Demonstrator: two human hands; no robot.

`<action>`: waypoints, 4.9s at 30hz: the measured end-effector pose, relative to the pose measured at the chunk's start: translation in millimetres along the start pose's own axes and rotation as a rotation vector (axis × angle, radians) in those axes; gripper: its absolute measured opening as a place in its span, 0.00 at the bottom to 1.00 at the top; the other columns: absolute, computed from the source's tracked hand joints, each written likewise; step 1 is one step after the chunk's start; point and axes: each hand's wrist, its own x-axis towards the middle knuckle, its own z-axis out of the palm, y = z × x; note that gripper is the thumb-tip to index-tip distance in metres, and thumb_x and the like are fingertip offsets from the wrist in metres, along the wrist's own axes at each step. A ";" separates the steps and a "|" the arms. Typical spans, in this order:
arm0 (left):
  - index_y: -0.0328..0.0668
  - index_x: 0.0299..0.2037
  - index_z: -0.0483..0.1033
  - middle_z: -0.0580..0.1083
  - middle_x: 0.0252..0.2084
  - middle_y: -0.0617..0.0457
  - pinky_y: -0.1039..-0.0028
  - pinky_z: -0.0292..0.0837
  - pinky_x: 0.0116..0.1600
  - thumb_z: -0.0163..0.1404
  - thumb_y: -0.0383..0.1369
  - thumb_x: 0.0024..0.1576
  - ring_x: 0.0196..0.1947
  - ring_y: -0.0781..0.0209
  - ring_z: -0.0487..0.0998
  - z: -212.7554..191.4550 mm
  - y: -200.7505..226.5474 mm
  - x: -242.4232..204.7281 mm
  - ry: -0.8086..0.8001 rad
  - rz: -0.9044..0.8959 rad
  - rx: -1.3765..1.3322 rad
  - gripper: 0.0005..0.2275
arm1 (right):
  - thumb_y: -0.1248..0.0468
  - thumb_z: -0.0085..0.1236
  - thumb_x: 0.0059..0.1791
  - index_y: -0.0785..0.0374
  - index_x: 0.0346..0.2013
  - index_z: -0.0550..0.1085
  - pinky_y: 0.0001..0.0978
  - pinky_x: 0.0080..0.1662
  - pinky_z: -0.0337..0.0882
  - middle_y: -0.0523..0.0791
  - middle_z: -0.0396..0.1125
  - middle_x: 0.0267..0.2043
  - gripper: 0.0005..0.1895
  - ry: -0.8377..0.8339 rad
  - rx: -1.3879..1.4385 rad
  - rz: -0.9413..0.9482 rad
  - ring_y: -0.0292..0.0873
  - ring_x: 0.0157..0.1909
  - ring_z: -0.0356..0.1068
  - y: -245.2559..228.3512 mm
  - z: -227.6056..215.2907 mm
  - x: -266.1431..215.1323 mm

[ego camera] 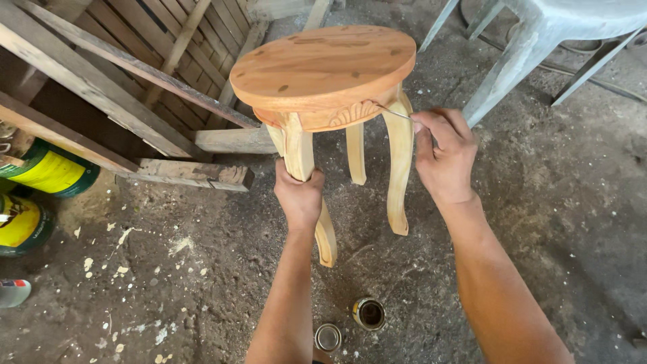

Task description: The person applies wood filler to the seat and legs of a wooden stool using a small knife, smoothing the material into decorative carvings and wiping the surface with a rag.

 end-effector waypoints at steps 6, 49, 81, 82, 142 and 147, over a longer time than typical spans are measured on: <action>0.34 0.41 0.70 0.79 0.33 0.47 0.73 0.76 0.41 0.56 0.26 0.49 0.33 0.63 0.80 -0.8 2.4 -0.4 -0.023 -0.034 0.041 0.12 | 0.78 0.58 0.52 0.67 0.45 0.78 0.41 0.49 0.73 0.51 0.70 0.46 0.09 0.023 -0.017 -0.043 0.53 0.47 0.74 17.7 18.5 8.8; 0.34 0.39 0.71 0.76 0.33 0.51 0.73 0.75 0.37 0.56 0.22 0.47 0.31 0.64 0.77 -3.3 -15.3 -2.2 -0.042 -0.003 -0.015 0.11 | 0.75 0.52 0.54 0.59 0.57 0.76 0.30 0.42 0.71 0.44 0.68 0.43 0.18 0.199 0.463 0.539 0.37 0.40 0.68 2.3 51.7 -49.1; 0.34 0.53 0.70 0.81 0.42 0.40 0.61 0.80 0.42 0.63 0.33 0.48 0.39 0.49 0.85 -6.5 -75.7 -28.3 -0.376 -0.305 0.240 0.24 | 0.55 0.35 0.58 0.57 0.29 0.62 0.35 0.39 0.68 0.46 0.64 0.25 0.16 0.846 1.266 1.451 0.41 0.29 0.65 -24.1 -28.8 -187.6; 0.33 0.54 0.69 0.81 0.44 0.39 0.62 0.80 0.44 0.62 0.34 0.50 0.41 0.48 0.84 -6.6 -71.6 -25.0 -0.336 -0.305 0.291 0.24 | 0.56 0.34 0.58 0.59 0.31 0.64 0.36 0.41 0.69 0.47 0.67 0.28 0.16 0.801 1.143 1.497 0.43 0.31 0.67 -27.8 -41.8 -181.7; 0.33 0.45 0.76 0.81 0.38 0.47 0.72 0.77 0.46 0.59 0.24 0.44 0.39 0.60 0.82 19.0 -27.5 -49.4 -0.248 -0.121 -0.106 0.17 | 0.75 0.61 0.50 0.61 0.52 0.80 0.39 0.47 0.73 0.48 0.67 0.44 0.16 -0.250 -0.065 -0.139 0.49 0.45 0.70 -72.5 -39.5 -18.9; 0.34 0.44 0.77 0.82 0.38 0.47 0.72 0.77 0.48 0.61 0.26 0.44 0.39 0.59 0.82 23.5 -32.9 -47.0 -0.244 -0.147 -0.098 0.17 | 0.75 0.62 0.49 0.58 0.52 0.81 0.40 0.45 0.71 0.47 0.65 0.44 0.18 -0.246 -0.115 -0.206 0.49 0.45 0.68 -74.5 -22.0 -4.1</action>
